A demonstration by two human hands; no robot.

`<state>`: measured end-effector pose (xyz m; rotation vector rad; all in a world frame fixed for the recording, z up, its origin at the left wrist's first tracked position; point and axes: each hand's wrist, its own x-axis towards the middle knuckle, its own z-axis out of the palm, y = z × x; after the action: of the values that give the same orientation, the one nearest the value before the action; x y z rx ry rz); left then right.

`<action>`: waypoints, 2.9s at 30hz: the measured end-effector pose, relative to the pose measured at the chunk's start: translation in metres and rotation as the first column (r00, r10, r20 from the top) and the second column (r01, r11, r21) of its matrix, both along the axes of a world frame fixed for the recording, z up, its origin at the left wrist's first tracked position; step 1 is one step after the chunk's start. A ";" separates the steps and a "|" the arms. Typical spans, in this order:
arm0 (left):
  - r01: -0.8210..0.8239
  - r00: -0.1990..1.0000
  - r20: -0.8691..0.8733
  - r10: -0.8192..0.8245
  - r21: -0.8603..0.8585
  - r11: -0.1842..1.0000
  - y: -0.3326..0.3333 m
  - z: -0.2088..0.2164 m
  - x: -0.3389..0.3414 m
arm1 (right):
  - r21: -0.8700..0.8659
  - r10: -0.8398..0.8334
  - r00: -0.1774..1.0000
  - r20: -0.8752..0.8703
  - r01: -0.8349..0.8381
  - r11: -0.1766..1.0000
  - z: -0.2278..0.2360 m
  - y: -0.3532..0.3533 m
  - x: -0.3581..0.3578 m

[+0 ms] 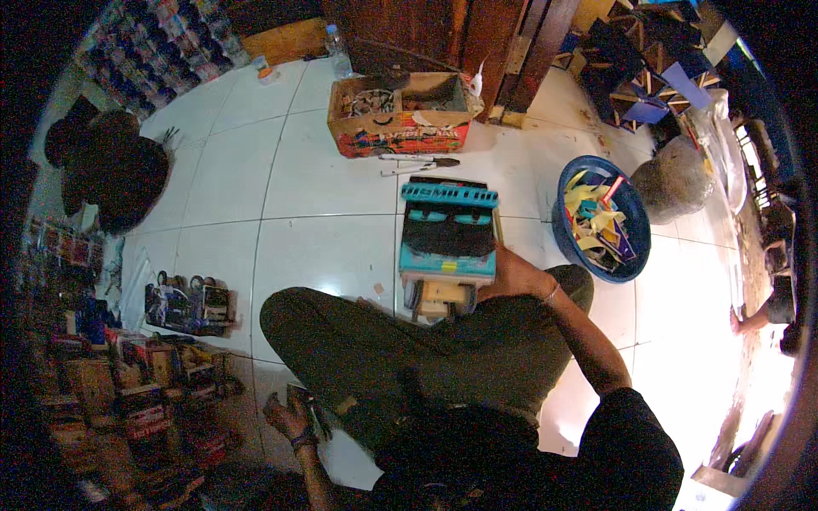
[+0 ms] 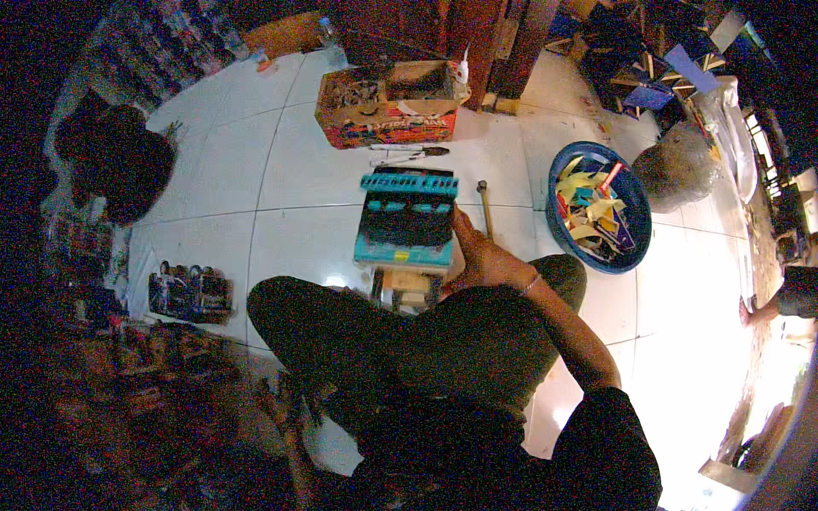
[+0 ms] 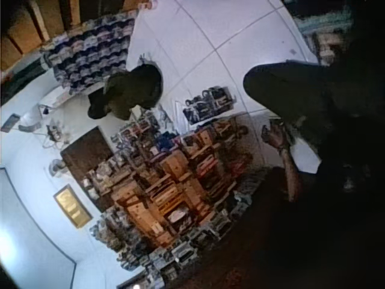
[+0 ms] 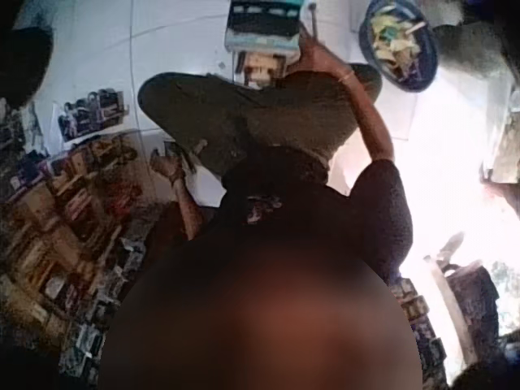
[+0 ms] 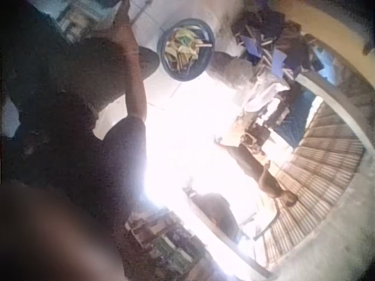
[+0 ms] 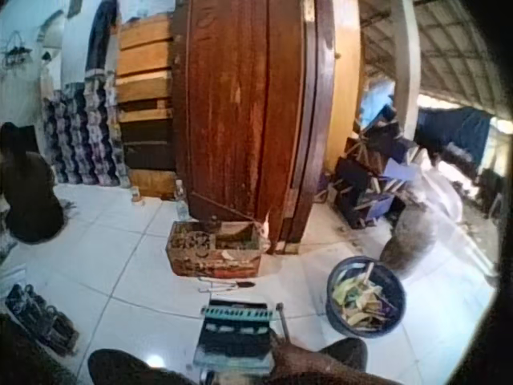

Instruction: The person assembles a wooden toy bus by cutting a cardboard box with a utility knife, hammering nails into the wooden body, and applying glue to the edges. The person then places the assembled bus on the floor.

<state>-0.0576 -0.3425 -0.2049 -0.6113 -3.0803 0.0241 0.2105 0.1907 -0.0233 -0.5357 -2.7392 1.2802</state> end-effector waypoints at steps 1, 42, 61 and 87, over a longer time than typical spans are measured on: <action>-0.026 0.999 0.051 0.009 0.343 0.939 0.030 0.037 -0.003 | 0.097 -0.032 0.999 0.010 0.031 0.995 -0.003 -0.006 -0.005; 0.946 0.223 0.007 -0.975 0.240 0.218 0.819 0.097 -0.106 | 0.230 -0.525 0.843 -0.115 0.537 0.812 -0.072 0.085 -0.010; -0.141 0.113 0.462 -0.880 0.884 0.446 0.735 0.184 -0.051 | -0.044 -0.690 0.720 -0.069 0.689 0.723 -0.129 0.084 0.042; -0.655 0.323 0.623 -0.712 0.691 0.307 0.375 0.164 -0.027 | -0.233 -0.477 0.857 -0.196 0.432 0.871 0.001 -0.037 -0.115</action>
<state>-0.0843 0.0326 -0.0410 -0.6355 -2.5297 -3.1458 0.0956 0.1536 -0.0226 -0.9085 -2.1254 1.3602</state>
